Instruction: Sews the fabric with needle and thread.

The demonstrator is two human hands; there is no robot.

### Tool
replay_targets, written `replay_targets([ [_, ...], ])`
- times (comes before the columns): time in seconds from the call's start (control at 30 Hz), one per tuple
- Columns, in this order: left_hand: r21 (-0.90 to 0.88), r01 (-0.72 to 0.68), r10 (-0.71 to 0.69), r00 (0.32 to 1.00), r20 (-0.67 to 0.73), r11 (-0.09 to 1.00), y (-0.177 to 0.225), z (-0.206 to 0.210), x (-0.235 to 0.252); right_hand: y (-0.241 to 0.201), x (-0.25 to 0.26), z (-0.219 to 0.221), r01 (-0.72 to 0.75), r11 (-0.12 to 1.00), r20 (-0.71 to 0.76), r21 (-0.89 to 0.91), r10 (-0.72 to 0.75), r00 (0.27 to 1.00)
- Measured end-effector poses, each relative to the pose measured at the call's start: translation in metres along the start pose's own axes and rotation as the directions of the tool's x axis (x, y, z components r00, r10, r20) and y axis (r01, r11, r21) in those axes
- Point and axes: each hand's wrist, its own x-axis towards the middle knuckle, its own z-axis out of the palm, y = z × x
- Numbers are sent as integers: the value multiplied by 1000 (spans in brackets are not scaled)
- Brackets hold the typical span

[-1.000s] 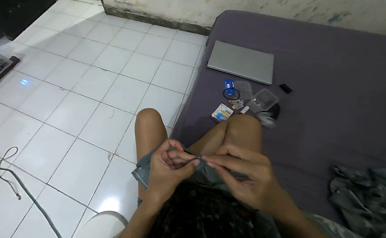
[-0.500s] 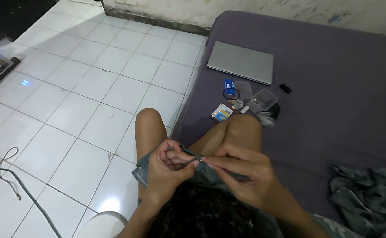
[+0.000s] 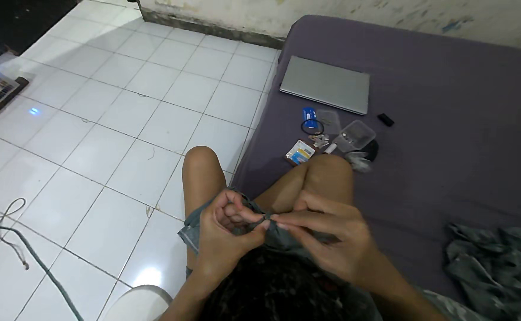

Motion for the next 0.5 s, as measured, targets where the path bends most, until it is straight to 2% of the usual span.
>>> replay_targets([
  [0.5,-118,-68,84,987,140,991,-3,-5,0,0,1,-3,-105,967,5,234,107,994],
])
